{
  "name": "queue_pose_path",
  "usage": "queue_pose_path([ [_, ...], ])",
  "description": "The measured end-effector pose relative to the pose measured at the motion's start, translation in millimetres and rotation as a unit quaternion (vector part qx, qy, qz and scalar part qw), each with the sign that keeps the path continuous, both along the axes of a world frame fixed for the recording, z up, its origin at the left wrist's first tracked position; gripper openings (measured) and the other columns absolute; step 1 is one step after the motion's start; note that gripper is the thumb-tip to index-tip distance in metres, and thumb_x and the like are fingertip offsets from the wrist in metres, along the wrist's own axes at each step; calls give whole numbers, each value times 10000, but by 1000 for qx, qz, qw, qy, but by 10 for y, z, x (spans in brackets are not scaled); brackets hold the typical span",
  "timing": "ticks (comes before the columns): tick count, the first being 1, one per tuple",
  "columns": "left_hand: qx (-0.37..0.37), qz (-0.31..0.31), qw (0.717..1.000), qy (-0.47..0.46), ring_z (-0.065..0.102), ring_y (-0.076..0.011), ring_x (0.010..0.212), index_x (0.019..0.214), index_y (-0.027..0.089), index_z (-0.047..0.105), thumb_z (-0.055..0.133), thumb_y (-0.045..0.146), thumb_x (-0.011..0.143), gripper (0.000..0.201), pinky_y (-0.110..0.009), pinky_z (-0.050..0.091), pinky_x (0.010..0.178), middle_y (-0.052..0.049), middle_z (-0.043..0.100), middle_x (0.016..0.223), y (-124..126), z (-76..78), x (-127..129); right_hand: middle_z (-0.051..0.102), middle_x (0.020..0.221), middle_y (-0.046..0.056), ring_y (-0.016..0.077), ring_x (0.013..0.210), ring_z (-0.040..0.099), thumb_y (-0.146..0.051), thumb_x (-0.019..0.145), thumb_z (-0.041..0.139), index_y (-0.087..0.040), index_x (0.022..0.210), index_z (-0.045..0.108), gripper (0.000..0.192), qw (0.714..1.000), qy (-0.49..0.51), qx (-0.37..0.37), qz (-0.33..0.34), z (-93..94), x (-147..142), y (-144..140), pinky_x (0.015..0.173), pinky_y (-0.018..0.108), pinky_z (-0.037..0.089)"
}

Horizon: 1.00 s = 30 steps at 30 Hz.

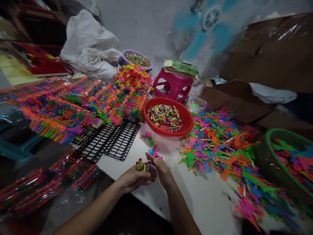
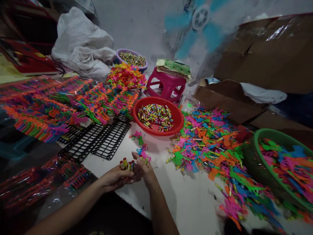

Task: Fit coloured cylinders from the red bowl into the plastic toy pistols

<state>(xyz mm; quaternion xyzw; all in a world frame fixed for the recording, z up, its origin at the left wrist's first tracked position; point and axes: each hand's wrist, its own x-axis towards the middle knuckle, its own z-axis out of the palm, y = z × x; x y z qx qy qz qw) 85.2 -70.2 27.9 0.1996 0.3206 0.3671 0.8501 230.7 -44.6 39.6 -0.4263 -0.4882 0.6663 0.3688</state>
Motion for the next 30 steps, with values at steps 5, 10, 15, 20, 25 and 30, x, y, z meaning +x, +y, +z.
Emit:
queue_pose_path([
  [5, 11, -103, 994, -26, 626, -204, 794, 1000, 149, 587, 681, 367, 660, 415, -330, 459, 705, -93, 658, 889, 7, 2, -105, 320, 1369, 55, 215, 1262, 243, -402, 777, 528, -231, 1281, 379, 552, 945, -156, 170, 230, 103, 200, 50, 1043, 408, 125],
  [10, -28, -123, 992, 13, 613, -129, 610, 924, 145, 610, 718, 392, 600, 421, -183, 427, 491, -28, 647, 697, 13, -71, -96, 488, 1237, 63, 187, 1103, 452, -284, 806, 504, -218, 1242, 432, 447, 892, -207, 197, 350, 242, 197, 60, 945, 330, 331],
  [15, -23, -159, 986, 47, 626, -145, 640, 914, 143, 621, 705, 345, 626, 361, -163, 397, 444, -48, 662, 772, 22, -52, -122, 602, 1046, 20, 164, 891, 560, -204, 734, 582, -235, 1180, 478, 459, 875, -267, 196, 353, 364, 192, 38, 798, 251, 421],
  [20, -17, -127, 990, 54, 620, -175, 695, 889, 126, 621, 703, 384, 620, 382, -289, 467, 616, -72, 668, 783, 4, -41, -106, 587, 1108, 38, 186, 937, 561, -131, 684, 587, -248, 1266, 387, 626, 862, -290, 195, 368, 357, 207, 31, 825, 261, 411],
  [25, -20, -21, 999, 27, 619, -173, 725, 898, 130, 621, 750, 286, 583, 375, -302, 462, 674, -60, 666, 792, -3, -29, -12, 455, 1270, 109, 214, 1118, 456, -183, 731, 533, -205, 1338, 258, 666, 932, -251, 113, 237, 137, 213, 25, 938, 362, 331],
  [30, -24, 50, 998, -3, 570, -100, 593, 862, 129, 630, 699, 325, 647, 299, -181, 406, 501, -37, 641, 730, -16, -25, 83, 367, 1324, 86, 215, 1074, 484, -415, 700, 603, -278, 1344, 178, 784, 987, 58, -88, 122, -13, 38, -128, 841, 376, 419],
])
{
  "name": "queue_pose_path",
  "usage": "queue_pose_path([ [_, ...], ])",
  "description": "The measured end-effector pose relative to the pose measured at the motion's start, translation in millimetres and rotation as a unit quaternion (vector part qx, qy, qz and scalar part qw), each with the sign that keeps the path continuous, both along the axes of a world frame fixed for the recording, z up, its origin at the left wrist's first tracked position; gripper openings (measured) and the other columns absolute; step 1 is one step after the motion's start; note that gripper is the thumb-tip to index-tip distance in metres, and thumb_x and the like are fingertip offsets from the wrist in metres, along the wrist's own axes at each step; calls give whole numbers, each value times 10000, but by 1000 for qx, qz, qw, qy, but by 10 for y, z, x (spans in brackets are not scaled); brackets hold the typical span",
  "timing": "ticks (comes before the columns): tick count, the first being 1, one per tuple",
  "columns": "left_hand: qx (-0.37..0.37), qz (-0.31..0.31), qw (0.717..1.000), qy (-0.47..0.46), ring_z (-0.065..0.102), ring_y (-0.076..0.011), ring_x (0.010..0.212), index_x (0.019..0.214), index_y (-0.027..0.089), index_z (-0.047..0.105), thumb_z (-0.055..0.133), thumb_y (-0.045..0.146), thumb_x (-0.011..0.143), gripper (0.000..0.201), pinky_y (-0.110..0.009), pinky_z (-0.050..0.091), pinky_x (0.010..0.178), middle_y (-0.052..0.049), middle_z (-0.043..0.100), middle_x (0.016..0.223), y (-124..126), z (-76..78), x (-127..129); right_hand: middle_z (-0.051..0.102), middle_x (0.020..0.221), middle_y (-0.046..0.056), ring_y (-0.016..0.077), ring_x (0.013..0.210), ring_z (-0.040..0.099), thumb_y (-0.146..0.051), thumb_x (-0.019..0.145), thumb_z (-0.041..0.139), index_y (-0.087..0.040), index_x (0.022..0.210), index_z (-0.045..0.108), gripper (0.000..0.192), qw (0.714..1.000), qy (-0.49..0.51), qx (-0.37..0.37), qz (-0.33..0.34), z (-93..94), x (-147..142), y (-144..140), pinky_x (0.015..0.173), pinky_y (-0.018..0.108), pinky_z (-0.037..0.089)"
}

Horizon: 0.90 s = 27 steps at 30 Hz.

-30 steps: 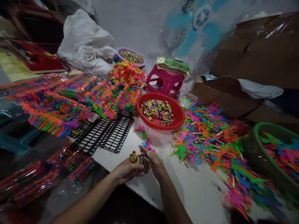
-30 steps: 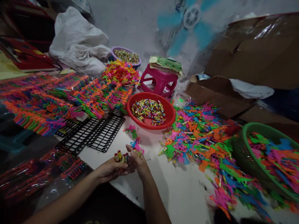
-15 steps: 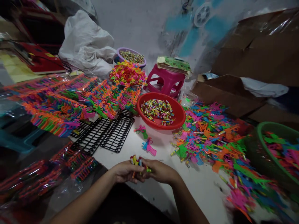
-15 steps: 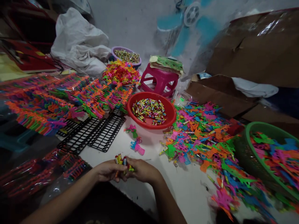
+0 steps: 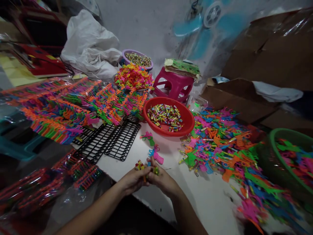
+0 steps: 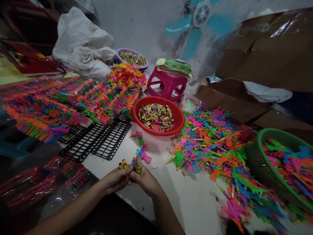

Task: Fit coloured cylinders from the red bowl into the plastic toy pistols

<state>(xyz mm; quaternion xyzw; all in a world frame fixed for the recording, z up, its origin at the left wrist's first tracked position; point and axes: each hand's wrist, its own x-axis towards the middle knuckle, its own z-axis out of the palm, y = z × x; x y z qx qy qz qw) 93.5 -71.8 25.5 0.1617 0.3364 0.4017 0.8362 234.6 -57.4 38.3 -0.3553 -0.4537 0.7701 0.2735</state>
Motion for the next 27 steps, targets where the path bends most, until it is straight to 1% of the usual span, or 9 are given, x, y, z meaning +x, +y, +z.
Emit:
queue_pose_path([
  [2, 6, -4, 1000, 1, 549, -84, 570, 826, 124, 635, 688, 315, 660, 259, -170, 389, 487, -24, 625, 699, -2, 19, 5, 411, 1284, 87, 218, 1008, 521, -399, 634, 670, -288, 1326, 219, 833, 996, 56, -62, -39, -21, -56, -64, 765, 355, 454],
  [5, 34, -51, 998, 19, 535, -85, 576, 808, 118, 637, 698, 251, 642, 221, -178, 385, 506, -12, 607, 676, 12, 69, -15, 400, 1291, 80, 229, 993, 524, -305, 535, 742, -316, 1294, 282, 888, 988, 79, -100, -85, -50, -86, -124, 709, 336, 470],
  [8, 78, -105, 990, 59, 511, -82, 546, 776, 105, 642, 711, 167, 588, 211, -184, 370, 512, 9, 587, 609, 30, 96, -16, 309, 1355, 73, 235, 1051, 495, -235, 493, 756, -344, 1297, 266, 948, 987, 72, -106, -99, -80, -84, -139, 773, 362, 454],
  [10, 92, -104, 987, 76, 529, -94, 588, 779, 101, 645, 709, 149, 572, 222, -196, 385, 575, 2, 604, 631, 34, 85, 4, 280, 1373, 65, 224, 1106, 458, -203, 500, 746, -347, 1314, 229, 976, 991, 53, -88, -88, -81, -59, -121, 851, 371, 415],
  [15, 53, -37, 997, 43, 578, -142, 690, 759, 108, 631, 650, 251, 658, 176, -290, 434, 710, -39, 633, 725, 47, 53, -15, 277, 1384, 47, 214, 1241, 286, -195, 622, 655, -290, 1332, 235, 830, 995, -79, 53, 31, 40, 147, 6, 958, 403, 314],
  [17, 35, -44, 997, 52, 592, -158, 694, 736, 111, 619, 626, 296, 685, 192, -316, 458, 686, -47, 634, 719, 58, 73, -77, 311, 1370, 60, 218, 1231, 306, -169, 671, 594, -257, 1335, 248, 753, 973, -141, 146, 107, 85, 221, 44, 976, 418, 283],
  [20, 67, -123, 986, 95, 602, -157, 666, 846, 133, 610, 667, 306, 651, 267, -278, 471, 586, -54, 648, 760, 47, 103, -152, 408, 1310, 78, 222, 1171, 393, -88, 662, 550, -237, 1327, 288, 730, 923, -205, 273, 177, 72, 219, 52, 979, 395, 286],
  [24, 120, -204, 961, 142, 546, -106, 504, 776, 121, 625, 741, 256, 552, 286, -219, 440, 472, -10, 614, 612, -18, 81, -142, 491, 1215, 118, 245, 1098, 448, -100, 619, 582, -200, 1328, 298, 770, 873, -295, 358, 148, 30, 154, 81, 940, 379, 336],
  [27, 114, -163, 965, 168, 531, -104, 470, 762, 120, 625, 740, 273, 547, 288, -219, 432, 452, -2, 606, 582, -31, 46, -120, 482, 1217, 115, 244, 1075, 457, -153, 622, 593, -197, 1289, 376, 703, 862, -326, 373, 111, 86, 214, 237, 907, 371, 362],
])
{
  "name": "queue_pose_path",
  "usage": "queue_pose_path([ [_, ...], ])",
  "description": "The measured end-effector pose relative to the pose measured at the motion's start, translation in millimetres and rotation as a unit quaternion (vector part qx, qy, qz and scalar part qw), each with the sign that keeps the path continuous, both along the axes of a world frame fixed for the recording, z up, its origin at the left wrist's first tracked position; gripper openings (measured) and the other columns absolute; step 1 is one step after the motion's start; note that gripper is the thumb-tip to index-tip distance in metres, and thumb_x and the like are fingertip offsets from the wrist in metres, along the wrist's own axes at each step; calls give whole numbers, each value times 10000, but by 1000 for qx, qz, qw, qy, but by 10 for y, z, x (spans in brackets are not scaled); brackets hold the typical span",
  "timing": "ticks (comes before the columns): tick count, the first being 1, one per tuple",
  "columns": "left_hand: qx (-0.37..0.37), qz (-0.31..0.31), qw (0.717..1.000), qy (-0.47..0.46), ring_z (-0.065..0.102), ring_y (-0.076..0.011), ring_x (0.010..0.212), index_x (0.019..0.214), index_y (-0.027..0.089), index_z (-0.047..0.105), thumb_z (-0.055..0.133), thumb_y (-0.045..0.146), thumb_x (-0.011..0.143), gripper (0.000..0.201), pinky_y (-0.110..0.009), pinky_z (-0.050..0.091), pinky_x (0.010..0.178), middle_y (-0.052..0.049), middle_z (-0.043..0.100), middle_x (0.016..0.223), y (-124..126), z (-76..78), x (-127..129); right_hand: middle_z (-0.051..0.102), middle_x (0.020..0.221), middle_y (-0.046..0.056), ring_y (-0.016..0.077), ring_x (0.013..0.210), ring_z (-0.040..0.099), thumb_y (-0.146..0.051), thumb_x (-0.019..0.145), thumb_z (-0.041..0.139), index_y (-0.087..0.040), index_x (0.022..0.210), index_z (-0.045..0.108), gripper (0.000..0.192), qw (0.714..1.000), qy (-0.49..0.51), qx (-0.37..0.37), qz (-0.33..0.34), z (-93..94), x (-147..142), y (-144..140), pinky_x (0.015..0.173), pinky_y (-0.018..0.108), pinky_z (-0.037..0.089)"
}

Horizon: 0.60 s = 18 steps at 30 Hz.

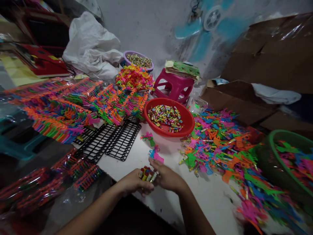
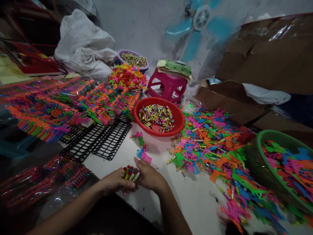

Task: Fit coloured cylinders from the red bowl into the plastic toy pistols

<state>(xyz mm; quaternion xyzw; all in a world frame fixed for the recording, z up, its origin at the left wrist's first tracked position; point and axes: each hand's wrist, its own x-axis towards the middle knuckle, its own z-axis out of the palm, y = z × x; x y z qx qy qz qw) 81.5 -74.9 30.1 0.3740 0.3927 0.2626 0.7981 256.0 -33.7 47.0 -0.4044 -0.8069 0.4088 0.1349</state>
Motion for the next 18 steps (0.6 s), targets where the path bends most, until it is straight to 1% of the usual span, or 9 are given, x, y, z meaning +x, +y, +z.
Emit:
queue_pose_path([
  [1, 7, 32, 999, 9, 531, -105, 468, 738, 117, 620, 735, 285, 553, 276, -219, 430, 455, -1, 601, 567, 9, -12, 0, 498, 1195, 109, 234, 1050, 473, -189, 660, 569, -197, 1247, 438, 602, 999, 0, 12, -34, 18, 30, 78, 887, 365, 373],
  [3, 29, 105, 994, 31, 516, -100, 448, 642, 119, 583, 728, 309, 559, 252, -208, 414, 443, 17, 561, 502, 39, -42, -4, 568, 1066, 108, 220, 946, 520, -287, 731, 511, -180, 1092, 576, 382, 987, -11, 37, -153, 11, 69, 245, 826, 360, 397],
  [5, 58, 163, 983, 56, 491, -88, 419, 594, 136, 534, 720, 322, 566, 265, -191, 387, 411, 39, 521, 463, 68, -93, -3, 611, 864, 96, 214, 828, 539, -378, 703, 547, -161, 867, 651, 292, 964, -26, 46, -260, -73, 60, 380, 761, 351, 406],
  [6, 74, 183, 978, 66, 478, -82, 403, 620, 142, 531, 712, 328, 577, 263, -182, 370, 392, 48, 512, 461, 78, -126, 3, 607, 764, 75, 208, 775, 537, -399, 650, 599, -162, 752, 648, 262, 956, -22, 38, -291, -137, 36, 423, 730, 337, 406],
  [8, 103, 206, 969, 87, 456, -75, 371, 764, 152, 558, 681, 348, 615, 276, -171, 340, 359, 62, 506, 461, 81, -200, 21, 564, 625, 21, 178, 675, 517, -410, 558, 666, -174, 613, 587, 254, 949, 12, 9, -314, -278, -36, 445, 659, 296, 399],
  [9, 115, 212, 965, 99, 447, -75, 359, 852, 155, 563, 661, 357, 637, 312, -170, 331, 350, 65, 506, 462, 76, -236, 31, 533, 580, -2, 158, 624, 498, -432, 560, 656, -178, 585, 553, 275, 947, 38, -6, -318, -339, -78, 424, 617, 274, 391],
  [12, 143, 227, 956, 118, 465, -80, 392, 1030, 159, 543, 625, 357, 678, 413, -182, 358, 386, 47, 551, 524, 57, -307, 45, 438, 513, -39, 115, 506, 420, -537, 707, 449, -188, 587, 474, 370, 940, 98, -40, -325, -437, -196, 268, 514, 236, 353],
  [14, 157, 231, 953, 117, 524, -99, 493, 1045, 152, 553, 634, 342, 673, 425, -198, 406, 469, 4, 616, 650, 55, -318, 42, 395, 499, -49, 104, 473, 382, -551, 770, 335, -195, 599, 440, 409, 932, 143, -64, -326, -437, -253, 131, 485, 227, 333],
  [18, 167, 213, 958, 97, 582, -153, 712, 1058, 136, 563, 648, 325, 664, 445, -228, 442, 636, -58, 654, 872, 80, -304, 25, 373, 506, -51, 97, 482, 359, -538, 782, 372, -193, 581, 414, 401, 921, 215, -83, -313, -400, -310, -58, 482, 220, 308],
])
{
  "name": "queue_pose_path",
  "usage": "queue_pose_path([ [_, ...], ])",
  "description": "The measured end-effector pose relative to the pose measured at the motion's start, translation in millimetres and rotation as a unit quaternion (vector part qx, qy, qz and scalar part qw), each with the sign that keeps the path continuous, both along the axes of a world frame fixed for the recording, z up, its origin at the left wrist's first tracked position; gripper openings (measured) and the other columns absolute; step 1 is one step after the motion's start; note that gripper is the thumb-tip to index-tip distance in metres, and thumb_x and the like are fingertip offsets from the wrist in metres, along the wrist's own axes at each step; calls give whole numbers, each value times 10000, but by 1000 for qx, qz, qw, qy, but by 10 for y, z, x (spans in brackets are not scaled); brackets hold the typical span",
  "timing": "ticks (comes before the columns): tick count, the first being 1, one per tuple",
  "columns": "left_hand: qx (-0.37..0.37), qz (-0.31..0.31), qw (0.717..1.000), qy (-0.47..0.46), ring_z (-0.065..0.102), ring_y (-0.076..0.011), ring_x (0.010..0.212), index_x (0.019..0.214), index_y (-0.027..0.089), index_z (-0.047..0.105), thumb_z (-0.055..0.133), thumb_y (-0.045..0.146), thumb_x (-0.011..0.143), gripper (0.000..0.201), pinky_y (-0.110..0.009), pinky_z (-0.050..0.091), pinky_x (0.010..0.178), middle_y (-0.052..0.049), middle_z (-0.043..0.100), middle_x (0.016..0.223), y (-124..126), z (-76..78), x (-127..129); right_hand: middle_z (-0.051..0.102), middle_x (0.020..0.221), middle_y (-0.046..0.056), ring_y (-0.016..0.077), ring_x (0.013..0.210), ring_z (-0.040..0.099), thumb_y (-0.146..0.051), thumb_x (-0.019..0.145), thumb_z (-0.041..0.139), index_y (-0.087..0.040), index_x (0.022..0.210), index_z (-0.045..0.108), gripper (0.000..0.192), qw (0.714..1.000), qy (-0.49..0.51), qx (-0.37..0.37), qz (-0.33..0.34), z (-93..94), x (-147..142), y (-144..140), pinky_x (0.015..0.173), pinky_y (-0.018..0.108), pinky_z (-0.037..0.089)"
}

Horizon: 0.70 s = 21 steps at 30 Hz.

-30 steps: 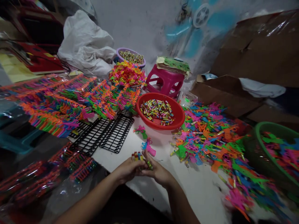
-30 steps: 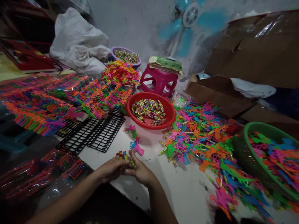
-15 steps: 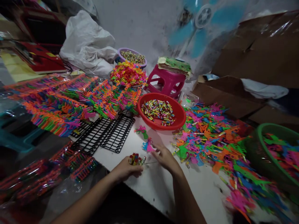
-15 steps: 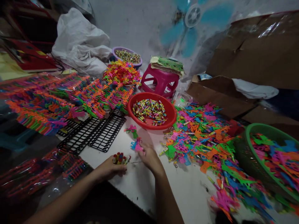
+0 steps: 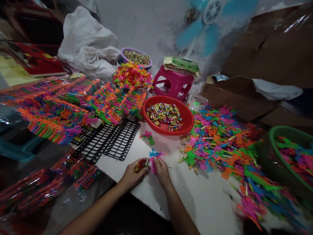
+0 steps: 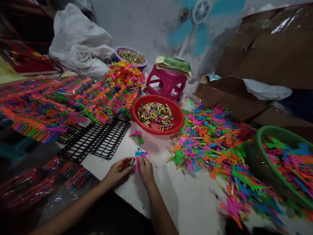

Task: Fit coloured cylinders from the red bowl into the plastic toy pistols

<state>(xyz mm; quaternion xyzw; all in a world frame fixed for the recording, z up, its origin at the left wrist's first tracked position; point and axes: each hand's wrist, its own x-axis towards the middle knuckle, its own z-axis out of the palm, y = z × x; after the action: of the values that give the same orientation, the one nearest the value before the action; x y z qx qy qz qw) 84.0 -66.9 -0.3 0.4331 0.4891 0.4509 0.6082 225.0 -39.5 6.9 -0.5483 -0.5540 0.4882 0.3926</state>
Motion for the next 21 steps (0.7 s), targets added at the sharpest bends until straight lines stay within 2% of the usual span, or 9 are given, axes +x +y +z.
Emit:
queue_pose_path([
  [6, 50, -29, 998, 39, 584, -177, 825, 1011, 151, 617, 639, 277, 670, 364, -251, 428, 769, -66, 662, 923, 6, 31, -26, 344, 498, -51, 94, 489, 334, -513, 792, 371, -197, 532, 369, 410, 997, -64, 42, -1, -2, 40, -19, 483, 223, 274],
  [13, 148, -123, 972, 137, 577, -180, 740, 990, 152, 649, 568, 265, 723, 302, -237, 425, 678, -69, 660, 845, -4, 94, -53, 387, 473, -34, 121, 476, 387, -504, 801, 311, -218, 517, 361, 406, 985, -169, 36, -10, -18, -33, -105, 486, 251, 285],
  [16, 140, -134, 972, 135, 578, -179, 731, 992, 155, 645, 576, 296, 721, 314, -242, 430, 679, -73, 655, 865, -25, 99, -29, 438, 485, -12, 154, 502, 438, -541, 780, 307, -232, 504, 380, 420, 983, -181, 16, -12, 1, -19, -70, 492, 276, 331],
  [19, 65, -99, 987, 107, 564, -144, 610, 995, 145, 624, 563, 360, 733, 344, -234, 445, 587, -60, 648, 788, -57, 60, 23, 479, 490, 16, 195, 543, 484, -573, 734, 358, -248, 462, 404, 427, 977, -213, -14, -30, 139, 335, 69, 512, 311, 368],
  [21, 16, -37, 995, 87, 530, -112, 513, 1005, 136, 595, 553, 385, 738, 367, -214, 428, 497, -39, 622, 692, -64, 16, 54, 516, 519, 64, 239, 585, 514, -567, 737, 339, -242, 478, 460, 433, 955, -275, -48, -102, 307, 756, 188, 540, 356, 369],
])
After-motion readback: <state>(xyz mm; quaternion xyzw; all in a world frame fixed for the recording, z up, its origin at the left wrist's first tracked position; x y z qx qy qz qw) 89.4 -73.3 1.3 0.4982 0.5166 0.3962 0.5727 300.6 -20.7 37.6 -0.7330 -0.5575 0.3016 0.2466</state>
